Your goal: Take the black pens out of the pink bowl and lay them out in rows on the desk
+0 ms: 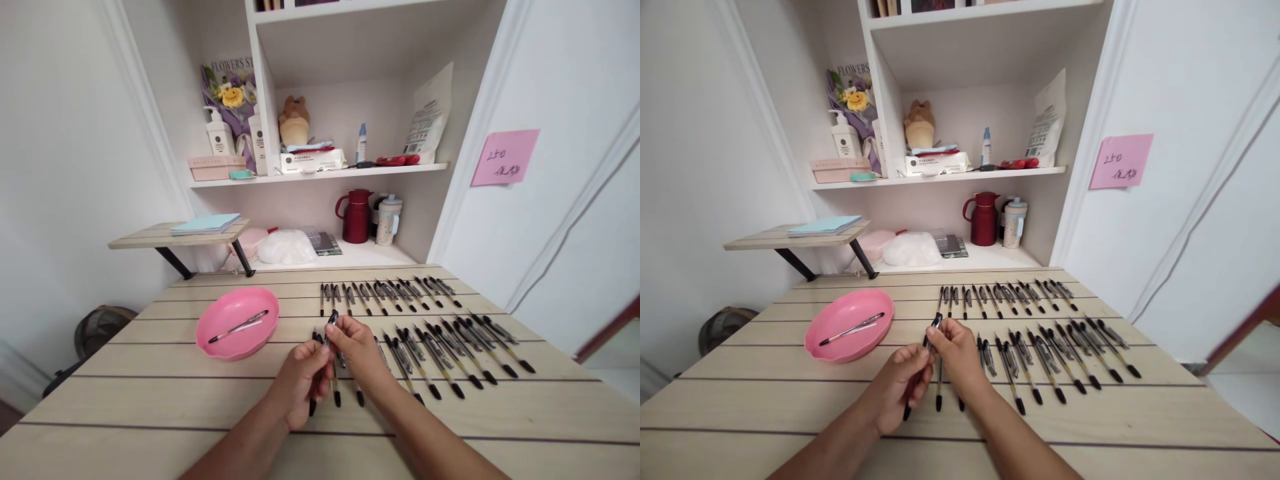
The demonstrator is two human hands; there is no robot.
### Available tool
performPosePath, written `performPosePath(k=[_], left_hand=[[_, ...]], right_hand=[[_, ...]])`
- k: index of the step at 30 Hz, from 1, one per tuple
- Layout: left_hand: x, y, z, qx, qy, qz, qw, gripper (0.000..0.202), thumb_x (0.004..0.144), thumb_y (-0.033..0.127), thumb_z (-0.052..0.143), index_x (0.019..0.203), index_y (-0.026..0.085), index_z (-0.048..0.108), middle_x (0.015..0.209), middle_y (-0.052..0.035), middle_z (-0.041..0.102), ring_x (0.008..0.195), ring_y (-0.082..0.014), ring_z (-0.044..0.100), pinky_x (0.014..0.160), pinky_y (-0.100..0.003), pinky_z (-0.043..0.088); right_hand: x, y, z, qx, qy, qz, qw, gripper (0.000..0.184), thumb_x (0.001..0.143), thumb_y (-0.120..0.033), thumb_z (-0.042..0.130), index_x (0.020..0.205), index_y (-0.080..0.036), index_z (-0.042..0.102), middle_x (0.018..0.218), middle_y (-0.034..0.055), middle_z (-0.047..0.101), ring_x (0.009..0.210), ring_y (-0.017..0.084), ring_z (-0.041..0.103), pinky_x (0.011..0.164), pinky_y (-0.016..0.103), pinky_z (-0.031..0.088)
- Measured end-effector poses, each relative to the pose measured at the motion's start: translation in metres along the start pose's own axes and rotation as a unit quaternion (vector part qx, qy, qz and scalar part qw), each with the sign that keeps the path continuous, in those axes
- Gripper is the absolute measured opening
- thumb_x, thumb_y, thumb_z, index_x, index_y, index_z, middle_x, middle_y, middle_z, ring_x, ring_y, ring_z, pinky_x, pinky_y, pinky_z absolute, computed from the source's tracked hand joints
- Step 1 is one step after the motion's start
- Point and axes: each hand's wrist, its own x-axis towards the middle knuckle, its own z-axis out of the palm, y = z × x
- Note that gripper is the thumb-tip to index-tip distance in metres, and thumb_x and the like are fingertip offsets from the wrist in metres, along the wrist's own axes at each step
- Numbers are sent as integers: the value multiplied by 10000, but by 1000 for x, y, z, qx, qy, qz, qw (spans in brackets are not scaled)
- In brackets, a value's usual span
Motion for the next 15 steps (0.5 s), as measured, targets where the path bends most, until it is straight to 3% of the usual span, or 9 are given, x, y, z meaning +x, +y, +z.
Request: performPosePath(k=[2, 4, 7, 11, 15], left_hand=[[-1, 3, -1, -52, -62, -40, 996, 316, 675, 438, 614, 748, 149, 510, 497, 69, 459, 302, 2, 277, 324, -147, 138], [-1, 4, -2, -80, -84, -55, 992, 310, 686, 431, 609, 775, 147, 522, 494, 73, 443, 304, 8, 253, 328, -146, 129], [1, 0, 0, -57, -36, -8, 998, 300, 691, 427, 608, 729, 148, 501, 514, 63, 461, 324, -1, 307, 332, -146, 171], [3, -4, 2, -14, -2, 22, 1000, 305, 685, 418, 614, 672, 148, 472, 499, 52, 472, 321, -17, 341, 320, -153, 175], [-1, 0, 0, -82, -88, -51, 991, 289, 722, 417, 574, 779, 138, 524, 479, 68, 444, 294, 5, 255, 319, -145, 129]], right_hand=[[-2, -5, 0, 64, -38, 22, 997, 301, 691, -446, 584, 601, -182, 470, 476, -60, 451, 423, 70, 379, 455, 210, 299], [-3, -7, 1, 110, -56, 34, 992, 284, 691, -447, 587, 662, -173, 521, 562, -34, 529, 444, 65, 408, 477, 211, 332], [-2, -4, 3, 104, -33, 29, 994, 278, 664, -432, 623, 715, -168, 552, 637, -21, 565, 479, 64, 430, 495, 207, 353], [-1, 2, 5, 74, 8, 30, 997, 265, 638, -387, 663, 645, -168, 514, 477, -65, 456, 422, 59, 390, 432, 193, 300], [-3, -4, 0, 160, -60, 55, 984, 228, 677, -358, 637, 751, -159, 554, 543, -44, 518, 406, 47, 394, 433, 193, 304]])
